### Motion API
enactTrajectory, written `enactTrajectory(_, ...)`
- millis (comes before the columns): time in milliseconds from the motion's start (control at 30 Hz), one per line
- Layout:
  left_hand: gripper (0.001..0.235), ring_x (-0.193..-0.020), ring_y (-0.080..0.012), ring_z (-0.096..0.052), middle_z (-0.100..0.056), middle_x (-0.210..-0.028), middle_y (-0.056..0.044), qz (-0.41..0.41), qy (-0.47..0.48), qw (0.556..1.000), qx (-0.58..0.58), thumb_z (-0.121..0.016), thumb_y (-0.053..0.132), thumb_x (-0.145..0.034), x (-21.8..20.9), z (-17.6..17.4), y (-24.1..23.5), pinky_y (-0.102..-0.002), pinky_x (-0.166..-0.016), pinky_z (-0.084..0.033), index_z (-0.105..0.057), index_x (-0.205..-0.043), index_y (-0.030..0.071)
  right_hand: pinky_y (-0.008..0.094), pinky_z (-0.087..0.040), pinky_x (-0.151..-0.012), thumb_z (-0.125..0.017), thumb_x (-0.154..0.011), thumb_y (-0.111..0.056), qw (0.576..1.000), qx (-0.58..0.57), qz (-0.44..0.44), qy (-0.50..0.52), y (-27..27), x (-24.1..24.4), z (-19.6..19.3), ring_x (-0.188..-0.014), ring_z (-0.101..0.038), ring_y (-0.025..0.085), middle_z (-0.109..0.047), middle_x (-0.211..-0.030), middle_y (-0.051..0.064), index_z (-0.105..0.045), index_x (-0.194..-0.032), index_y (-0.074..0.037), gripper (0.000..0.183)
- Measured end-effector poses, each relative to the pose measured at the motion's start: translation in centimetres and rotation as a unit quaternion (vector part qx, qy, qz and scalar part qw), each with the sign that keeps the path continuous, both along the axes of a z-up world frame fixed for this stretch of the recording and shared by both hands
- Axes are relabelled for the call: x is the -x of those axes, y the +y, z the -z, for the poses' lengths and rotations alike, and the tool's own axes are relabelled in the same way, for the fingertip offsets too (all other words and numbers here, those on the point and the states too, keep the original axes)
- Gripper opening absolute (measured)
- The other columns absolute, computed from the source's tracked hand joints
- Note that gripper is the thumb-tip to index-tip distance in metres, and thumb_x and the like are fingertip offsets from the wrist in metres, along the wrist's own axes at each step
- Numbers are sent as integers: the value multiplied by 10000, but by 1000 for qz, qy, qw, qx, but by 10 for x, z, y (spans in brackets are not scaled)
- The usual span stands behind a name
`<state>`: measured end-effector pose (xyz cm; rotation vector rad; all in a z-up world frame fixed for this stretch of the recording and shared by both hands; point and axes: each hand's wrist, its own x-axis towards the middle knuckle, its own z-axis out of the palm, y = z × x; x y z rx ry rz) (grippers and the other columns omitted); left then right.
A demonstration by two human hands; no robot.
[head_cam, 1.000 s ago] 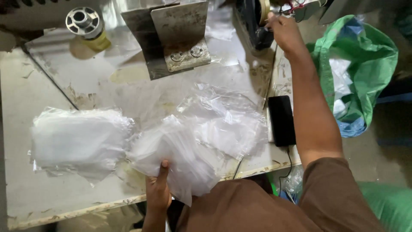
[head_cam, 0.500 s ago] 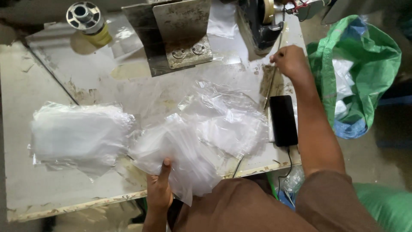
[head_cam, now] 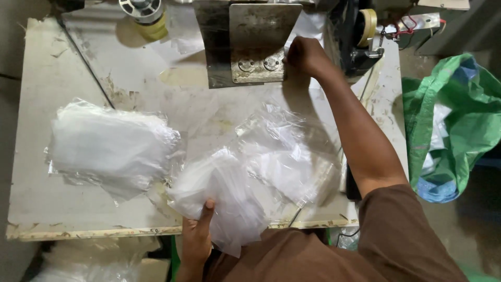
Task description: Folding and stacking small plastic bags on a workbench in a factory.
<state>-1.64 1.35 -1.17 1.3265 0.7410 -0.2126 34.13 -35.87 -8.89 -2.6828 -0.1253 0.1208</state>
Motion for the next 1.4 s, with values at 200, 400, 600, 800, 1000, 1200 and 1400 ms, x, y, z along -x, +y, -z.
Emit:
enactTrajectory(200,576,-1213,-247,-660,-720,-1282,-124,25,-2,999,43,-718,296,-807,-15,-6,-5,-404,-998,-555,-663,-1311,24,472,-488,-644,-863,-811,-572,994,96,55,11,-30,-22,47,-776,-693,393,-701,-823,266,-733,-860,-37,553)
enactTrajectory(400,533,-1197,-243,-660,-722,-1261,-123,22,-60,997,39,-708,300,-840,-11,0,0,-386,-1006,-547,-677,-1277,-4,348,-531,-679,-735,-927,-122,978,-108,179,9,8,49,-22,-832,-717,190,-776,-922,68,-641,-949,-112,97)
enactTrajectory(600,550,-1171,-235,-668,-733,-1243,-121,26,-13,999,27,-708,324,-820,-12,-2,5,-390,-980,-547,-695,-1258,-9,532,-432,-637,-619,-992,-150,978,112,-43,-171,36,88,-28,-776,-492,451,-513,-974,216,-610,-1342,-229,359)
enactTrajectory(800,551,-1188,-230,-672,-737,-1240,-107,53,-59,997,4,-716,347,-819,-14,-15,0,-368,-993,-550,-698,-1255,11,531,-384,-731,-439,-1088,-398,991,86,-74,-74,38,89,-56,-889,-438,431,-457,-1066,204,-502,-1496,-261,435)
enactTrajectory(1000,506,-1091,-206,-675,-746,-1181,-120,-1,-56,997,54,-742,280,-818,-13,-16,-1,-357,-950,-546,-699,-1221,-23,548,-411,-793,-391,-1100,-372,988,102,-54,-99,26,111,-51,-930,-484,459,-504,-1121,244,-609,-1282,-190,337)
enactTrajectory(1200,445,-911,-104,-645,-753,-982,1,163,-73,982,-64,-773,439,-791,-22,-29,-6,-304,-776,-554,-802,-1010,53,541,-489,-820,-602,-1054,-344,967,153,-40,-200,19,75,-9,-913,-588,462,-583,-1148,257,-640,-1447,-91,469)
enactTrajectory(1400,204,-778,-106,-639,-765,-804,-75,101,-127,986,38,-911,88,-790,-11,-1,-23,-322,-759,-582,-808,-948,10,412,-529,-973,-534,-1097,-250,891,-413,-186,20,129,207,-153,-1128,-660,309,-686,-1256,192,-644,-1344,-21,354)
